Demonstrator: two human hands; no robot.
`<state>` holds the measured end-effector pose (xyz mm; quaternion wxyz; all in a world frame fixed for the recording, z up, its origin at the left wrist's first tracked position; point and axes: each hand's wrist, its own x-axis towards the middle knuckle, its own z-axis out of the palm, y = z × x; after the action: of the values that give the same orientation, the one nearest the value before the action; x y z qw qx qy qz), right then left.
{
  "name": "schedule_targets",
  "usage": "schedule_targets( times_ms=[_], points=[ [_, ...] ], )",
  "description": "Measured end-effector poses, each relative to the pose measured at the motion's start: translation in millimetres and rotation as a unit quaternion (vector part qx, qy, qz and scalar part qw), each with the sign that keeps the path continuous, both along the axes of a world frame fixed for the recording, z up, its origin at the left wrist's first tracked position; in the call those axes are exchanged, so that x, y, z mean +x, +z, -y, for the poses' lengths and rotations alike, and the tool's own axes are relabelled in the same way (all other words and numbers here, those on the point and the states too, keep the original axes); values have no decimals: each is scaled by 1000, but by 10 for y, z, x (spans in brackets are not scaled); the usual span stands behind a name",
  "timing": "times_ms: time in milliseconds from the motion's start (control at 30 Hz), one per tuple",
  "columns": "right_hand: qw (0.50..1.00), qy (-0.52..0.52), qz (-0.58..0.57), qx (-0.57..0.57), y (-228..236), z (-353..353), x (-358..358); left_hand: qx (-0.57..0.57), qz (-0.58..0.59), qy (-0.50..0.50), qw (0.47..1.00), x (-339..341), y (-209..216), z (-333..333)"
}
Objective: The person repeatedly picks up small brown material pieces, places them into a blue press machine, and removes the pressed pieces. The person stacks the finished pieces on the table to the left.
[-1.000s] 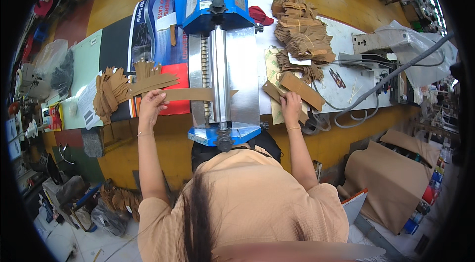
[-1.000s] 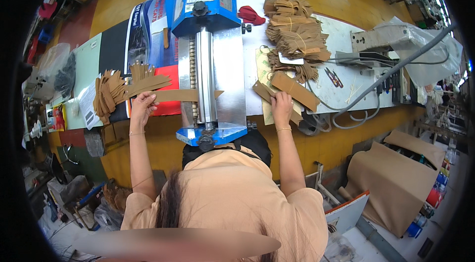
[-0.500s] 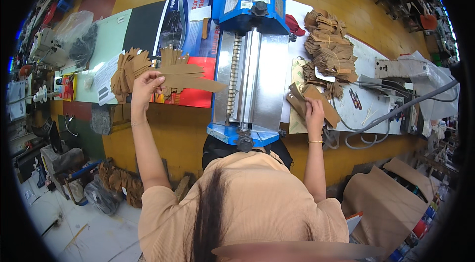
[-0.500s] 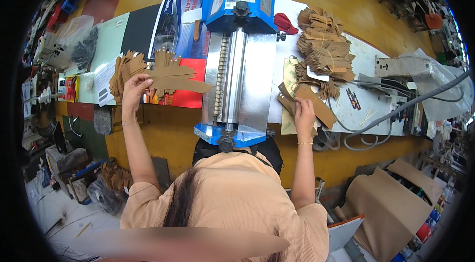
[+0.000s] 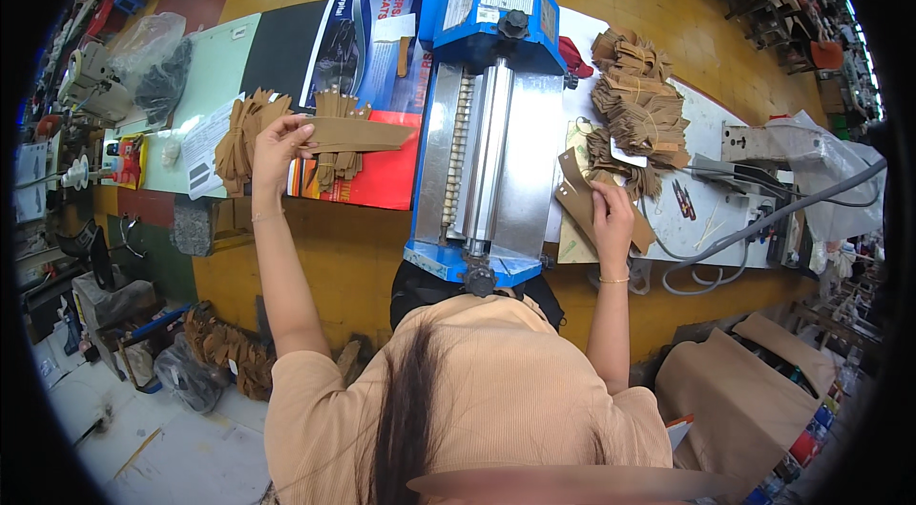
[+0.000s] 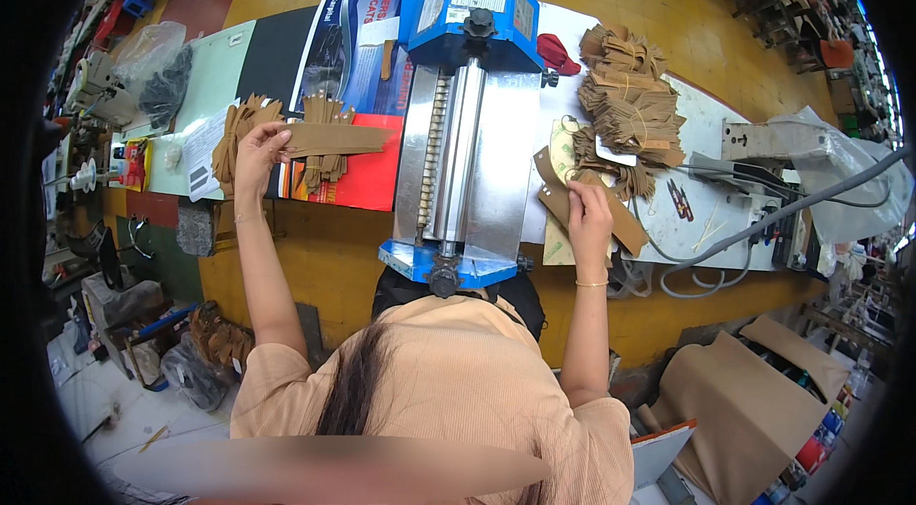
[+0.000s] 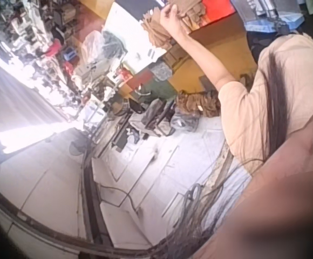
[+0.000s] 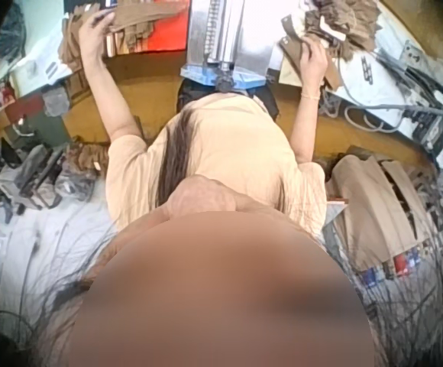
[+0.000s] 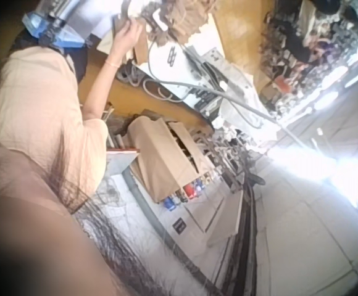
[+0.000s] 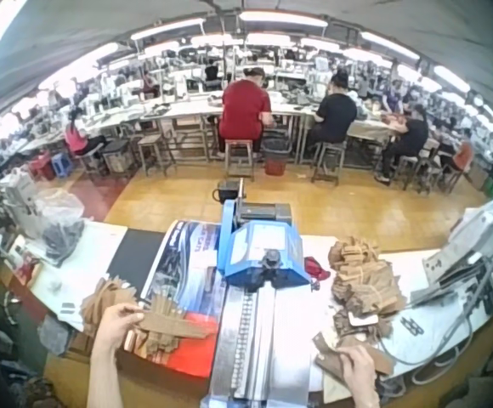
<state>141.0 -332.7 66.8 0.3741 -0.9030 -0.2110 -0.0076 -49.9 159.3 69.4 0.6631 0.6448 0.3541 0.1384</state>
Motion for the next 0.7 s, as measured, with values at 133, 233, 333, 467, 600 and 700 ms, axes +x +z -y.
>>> schedule_targets(
  times_ms=[133,233,333,467,600,700],
  points=[
    [1000,16,-4,14,98,-28,3,-25,-97,75,992,-233,-702,-455],
    [995,34,-78,48,145,-35,13,-7,-149,139,979,-477,-1267,-774],
    [963,72,-227,125,147,-52,47,149,-220,240,934,-544,-1687,-972],
    [907,100,-385,137,111,-98,76,206,-129,164,956,-282,-1734,-574],
    [953,106,-278,-52,59,-237,161,84,-90,35,992,142,-1297,351],
    [961,125,-242,-49,40,-366,195,-24,-55,-64,996,365,-966,948]
  ],
)
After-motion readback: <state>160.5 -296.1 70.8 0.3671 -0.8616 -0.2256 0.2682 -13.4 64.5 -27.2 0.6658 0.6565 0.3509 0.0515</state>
